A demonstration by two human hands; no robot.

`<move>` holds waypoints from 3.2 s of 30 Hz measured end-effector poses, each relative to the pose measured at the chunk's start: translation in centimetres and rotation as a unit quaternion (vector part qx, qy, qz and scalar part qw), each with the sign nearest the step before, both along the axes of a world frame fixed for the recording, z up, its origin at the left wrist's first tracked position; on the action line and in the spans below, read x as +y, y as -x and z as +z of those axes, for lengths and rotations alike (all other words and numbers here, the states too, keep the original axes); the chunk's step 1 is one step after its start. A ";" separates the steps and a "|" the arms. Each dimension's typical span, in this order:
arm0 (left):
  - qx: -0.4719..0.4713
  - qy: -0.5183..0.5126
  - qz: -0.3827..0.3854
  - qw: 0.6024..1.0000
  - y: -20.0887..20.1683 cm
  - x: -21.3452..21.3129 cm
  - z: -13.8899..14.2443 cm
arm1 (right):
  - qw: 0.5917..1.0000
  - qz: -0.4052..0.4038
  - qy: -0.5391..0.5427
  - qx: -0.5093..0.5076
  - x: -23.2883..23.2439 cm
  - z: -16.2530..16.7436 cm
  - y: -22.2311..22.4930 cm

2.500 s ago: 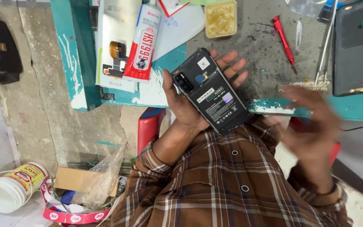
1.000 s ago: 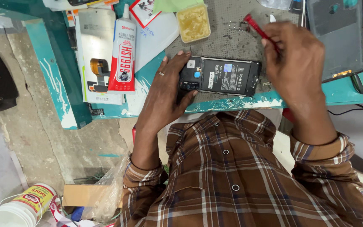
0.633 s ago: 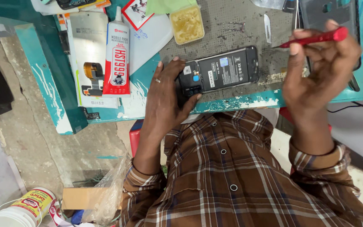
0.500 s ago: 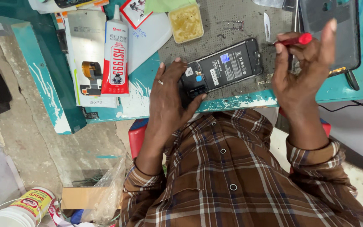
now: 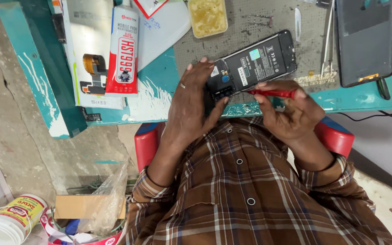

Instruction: The person pries open the back cover of a smartphone by hand, then uses a small red screwdriver to unscrew components from the exposed interior. They lift out the battery and internal parts, working on the disassembled phone at the workbench.

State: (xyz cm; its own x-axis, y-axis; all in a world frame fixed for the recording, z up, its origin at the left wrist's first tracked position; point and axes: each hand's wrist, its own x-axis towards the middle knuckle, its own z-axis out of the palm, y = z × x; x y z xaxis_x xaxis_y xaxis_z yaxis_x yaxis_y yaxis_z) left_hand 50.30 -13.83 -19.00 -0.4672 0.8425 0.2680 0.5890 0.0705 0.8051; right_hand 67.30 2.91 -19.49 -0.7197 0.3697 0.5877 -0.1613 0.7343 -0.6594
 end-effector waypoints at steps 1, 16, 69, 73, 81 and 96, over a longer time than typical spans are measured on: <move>-0.006 0.003 0.001 1.000 0.1 0.1 0.2 | 1.000 0.012 0.013 0.005 0.0 -0.1 0.0; -0.049 0.021 0.005 0.999 0.2 1.8 1.9 | 0.999 0.034 -0.024 0.017 1.3 0.1 0.5; -0.039 0.000 -0.028 0.999 1.7 4.4 4.0 | 0.975 0.211 0.024 0.058 4.6 4.9 3.6; -0.005 0.024 0.006 1.000 1.8 6.6 5.8 | 0.973 0.205 -0.045 0.094 7.5 5.2 5.0; 0.013 0.003 0.001 1.000 4.0 8.4 6.2 | 0.978 0.202 0.002 0.059 8.0 8.0 6.7; -0.010 -0.016 -0.022 1.000 5.2 6.3 5.3 | 0.992 0.126 0.000 0.006 4.5 9.3 7.4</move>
State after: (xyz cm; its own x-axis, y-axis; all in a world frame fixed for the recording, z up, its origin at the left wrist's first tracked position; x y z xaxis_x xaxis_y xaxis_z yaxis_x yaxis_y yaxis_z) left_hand 45.10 -7.58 -13.73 -0.4355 0.8533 0.2867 0.5749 0.0186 0.8180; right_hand 59.90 7.42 -10.17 -0.7820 0.1789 0.5970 -0.3480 0.6694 -0.6564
